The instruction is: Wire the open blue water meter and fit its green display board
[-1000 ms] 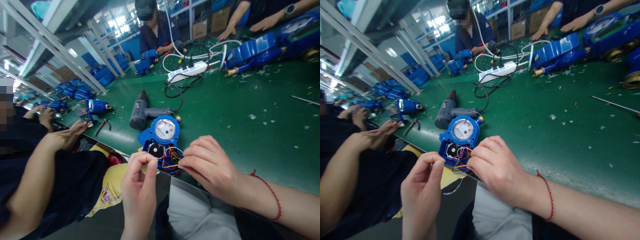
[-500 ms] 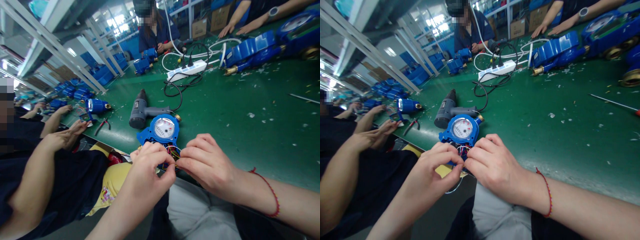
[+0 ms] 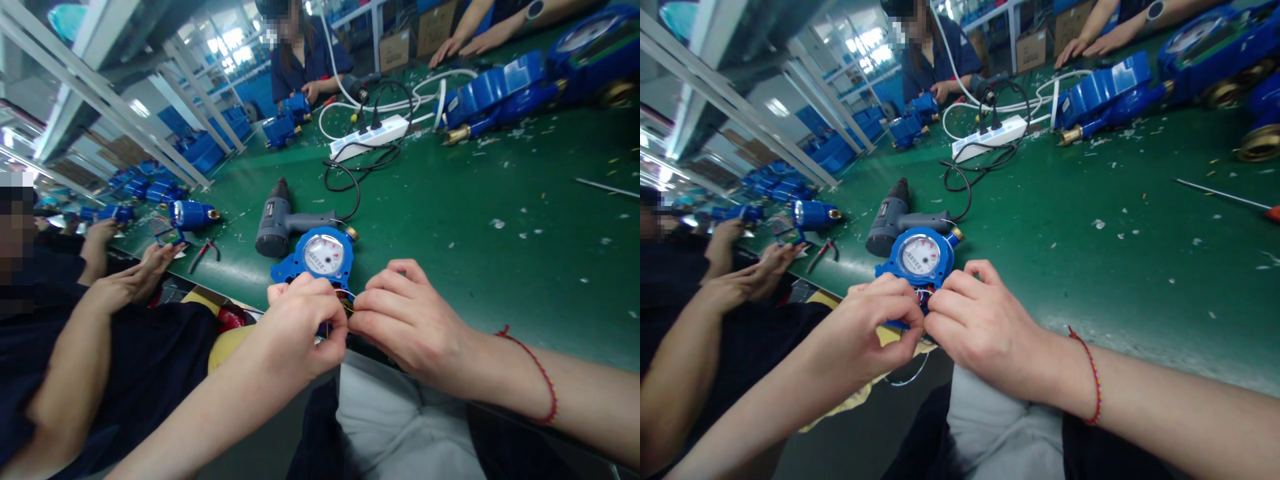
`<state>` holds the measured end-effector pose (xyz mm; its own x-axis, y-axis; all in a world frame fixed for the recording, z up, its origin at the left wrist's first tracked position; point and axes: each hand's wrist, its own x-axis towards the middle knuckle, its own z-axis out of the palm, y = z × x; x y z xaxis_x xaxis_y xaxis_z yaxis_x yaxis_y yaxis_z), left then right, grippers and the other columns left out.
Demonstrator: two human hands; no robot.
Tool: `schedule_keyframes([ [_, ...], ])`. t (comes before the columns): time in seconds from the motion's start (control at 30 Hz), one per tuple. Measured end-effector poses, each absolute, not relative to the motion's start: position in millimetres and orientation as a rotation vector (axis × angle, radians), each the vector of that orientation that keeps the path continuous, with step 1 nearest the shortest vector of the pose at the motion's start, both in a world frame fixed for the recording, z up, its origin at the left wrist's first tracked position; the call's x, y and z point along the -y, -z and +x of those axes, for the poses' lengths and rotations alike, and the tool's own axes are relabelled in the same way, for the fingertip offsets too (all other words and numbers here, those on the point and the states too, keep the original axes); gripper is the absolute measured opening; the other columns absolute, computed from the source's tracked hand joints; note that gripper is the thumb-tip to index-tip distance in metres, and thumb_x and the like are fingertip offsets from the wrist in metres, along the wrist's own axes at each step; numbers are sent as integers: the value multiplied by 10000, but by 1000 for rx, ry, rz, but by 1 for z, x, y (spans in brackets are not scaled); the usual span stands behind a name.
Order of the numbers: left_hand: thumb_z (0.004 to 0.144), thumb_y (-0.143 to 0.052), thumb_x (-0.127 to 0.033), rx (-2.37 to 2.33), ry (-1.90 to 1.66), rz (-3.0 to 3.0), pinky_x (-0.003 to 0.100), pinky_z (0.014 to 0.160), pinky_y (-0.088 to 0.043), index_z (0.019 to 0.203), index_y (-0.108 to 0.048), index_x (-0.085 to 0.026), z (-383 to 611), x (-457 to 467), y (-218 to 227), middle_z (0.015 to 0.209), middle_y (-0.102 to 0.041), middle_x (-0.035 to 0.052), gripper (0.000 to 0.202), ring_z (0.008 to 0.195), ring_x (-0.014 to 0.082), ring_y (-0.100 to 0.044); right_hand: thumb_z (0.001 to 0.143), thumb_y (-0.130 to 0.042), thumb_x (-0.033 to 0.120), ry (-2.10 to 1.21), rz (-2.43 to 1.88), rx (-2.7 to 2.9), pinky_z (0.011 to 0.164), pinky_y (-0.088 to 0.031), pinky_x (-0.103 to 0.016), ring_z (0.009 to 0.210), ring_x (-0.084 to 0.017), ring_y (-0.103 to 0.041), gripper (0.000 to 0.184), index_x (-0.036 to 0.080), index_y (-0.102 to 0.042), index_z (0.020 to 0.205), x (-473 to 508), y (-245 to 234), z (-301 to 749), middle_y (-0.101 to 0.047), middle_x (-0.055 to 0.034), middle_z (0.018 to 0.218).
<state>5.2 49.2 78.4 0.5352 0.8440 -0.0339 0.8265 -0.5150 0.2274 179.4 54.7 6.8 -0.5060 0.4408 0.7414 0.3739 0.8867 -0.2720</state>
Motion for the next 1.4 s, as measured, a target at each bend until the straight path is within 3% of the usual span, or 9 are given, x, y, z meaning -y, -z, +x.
schedule_keyframes([
  [0.33,864,-556,-90,-1350,-315,2257,272,691,-389,707,-600,-194,-5,-44,-76,772,-624,-19,193,782,146,-565,948,-506,140,-265,-596,2124,769,-290,-376,783,-180,-474,211,108,-652,800,-55,-5,179,-604,-55,800],
  [0.73,777,-607,-73,-1401,-127,2317,266,625,-396,642,-620,-194,1,-51,-83,707,-621,-10,182,708,154,-565,974,-476,176,-218,-599,2148,781,-295,-379,788,-178,-479,255,123,-648,794,-56,-6,178,-608,-47,785],
  [1.03,723,-596,-25,-1446,-187,2397,294,636,-380,615,-597,-175,5,-46,-82,685,-614,-11,185,715,163,-565,963,-476,150,-227,-604,2138,777,-293,-393,780,-188,-483,260,105,-660,786,-54,-7,179,-612,-61,780],
  [1.3,737,-552,-15,-1397,-318,2442,289,626,-412,630,-562,-183,0,-36,-83,694,-598,-2,200,702,157,-548,947,-502,144,-295,-619,2110,766,-291,-373,776,-177,-477,195,126,-637,807,-55,-7,180,-606,-46,790],
  [1.4,817,-519,-71,-1224,-511,2332,246,586,-439,673,-540,-207,-15,-19,-96,688,-556,-11,199,664,130,-526,924,-540,129,-367,-629,2067,754,-301,-363,768,-170,-486,147,122,-627,806,-55,-5,179,-595,-42,791],
])
